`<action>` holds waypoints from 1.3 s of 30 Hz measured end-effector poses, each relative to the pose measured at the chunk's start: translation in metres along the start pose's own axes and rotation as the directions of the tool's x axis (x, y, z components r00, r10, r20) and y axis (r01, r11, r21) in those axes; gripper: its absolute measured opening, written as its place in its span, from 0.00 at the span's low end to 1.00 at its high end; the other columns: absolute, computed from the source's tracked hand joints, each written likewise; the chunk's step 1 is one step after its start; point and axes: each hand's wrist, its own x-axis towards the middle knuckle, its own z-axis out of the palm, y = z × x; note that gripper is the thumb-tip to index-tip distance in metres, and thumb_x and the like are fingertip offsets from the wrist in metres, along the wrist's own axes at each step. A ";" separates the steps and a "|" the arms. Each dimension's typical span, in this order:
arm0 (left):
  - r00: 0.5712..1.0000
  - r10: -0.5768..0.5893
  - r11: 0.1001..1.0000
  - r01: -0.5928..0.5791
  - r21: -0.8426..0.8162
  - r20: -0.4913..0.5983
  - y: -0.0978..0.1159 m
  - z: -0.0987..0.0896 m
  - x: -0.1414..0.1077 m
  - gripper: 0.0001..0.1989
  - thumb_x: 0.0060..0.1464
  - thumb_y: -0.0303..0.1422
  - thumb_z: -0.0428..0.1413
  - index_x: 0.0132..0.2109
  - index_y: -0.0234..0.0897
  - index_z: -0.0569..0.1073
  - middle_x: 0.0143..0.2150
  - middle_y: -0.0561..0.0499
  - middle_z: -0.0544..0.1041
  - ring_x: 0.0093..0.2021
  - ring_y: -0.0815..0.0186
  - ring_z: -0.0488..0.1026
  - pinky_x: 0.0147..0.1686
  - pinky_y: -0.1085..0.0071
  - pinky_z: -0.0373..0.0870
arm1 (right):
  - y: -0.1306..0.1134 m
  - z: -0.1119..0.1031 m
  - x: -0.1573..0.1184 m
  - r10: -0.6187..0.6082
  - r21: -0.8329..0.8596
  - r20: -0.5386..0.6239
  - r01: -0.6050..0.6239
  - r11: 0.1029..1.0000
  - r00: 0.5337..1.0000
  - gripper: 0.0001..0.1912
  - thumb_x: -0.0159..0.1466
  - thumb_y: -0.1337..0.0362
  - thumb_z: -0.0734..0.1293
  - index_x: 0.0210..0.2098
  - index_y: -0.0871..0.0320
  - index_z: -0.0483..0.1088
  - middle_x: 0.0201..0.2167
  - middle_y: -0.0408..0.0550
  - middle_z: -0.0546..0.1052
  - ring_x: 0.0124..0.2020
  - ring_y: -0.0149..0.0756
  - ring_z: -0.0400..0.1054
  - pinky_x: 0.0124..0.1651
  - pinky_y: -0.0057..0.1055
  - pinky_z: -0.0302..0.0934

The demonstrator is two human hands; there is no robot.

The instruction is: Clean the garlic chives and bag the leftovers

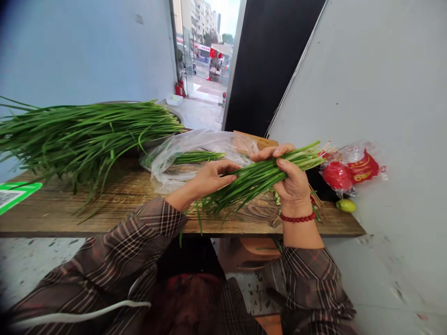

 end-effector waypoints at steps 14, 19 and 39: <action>0.996 -0.088 0.990 0.089 -0.107 0.011 0.012 -0.005 -0.005 0.09 0.48 0.32 0.58 0.38 0.34 0.74 0.33 0.53 0.74 0.35 0.67 0.70 0.38 0.69 0.66 | -0.004 0.006 -0.003 0.034 0.086 0.090 -0.042 0.995 0.995 0.10 0.53 0.61 0.74 0.30 0.50 0.69 0.32 0.39 0.78 0.40 0.40 0.76 0.54 0.49 0.68; 0.999 -0.051 0.966 0.049 -0.253 0.000 0.008 -0.006 -0.008 0.15 0.45 0.26 0.58 0.42 0.37 0.67 0.32 0.56 0.70 0.33 0.70 0.67 0.34 0.73 0.62 | -0.002 0.006 -0.002 0.037 0.113 0.072 -0.045 0.993 0.997 0.11 0.52 0.61 0.75 0.30 0.51 0.68 0.31 0.40 0.78 0.39 0.40 0.76 0.55 0.51 0.68; 0.992 0.027 0.999 -0.031 -0.034 -0.121 -0.002 -0.007 -0.006 0.07 0.48 0.33 0.59 0.35 0.36 0.73 0.34 0.53 0.74 0.36 0.66 0.69 0.41 0.68 0.65 | 0.005 0.008 0.003 0.036 0.093 0.096 -0.045 0.995 0.995 0.10 0.54 0.61 0.74 0.32 0.51 0.69 0.32 0.40 0.78 0.39 0.38 0.76 0.53 0.47 0.70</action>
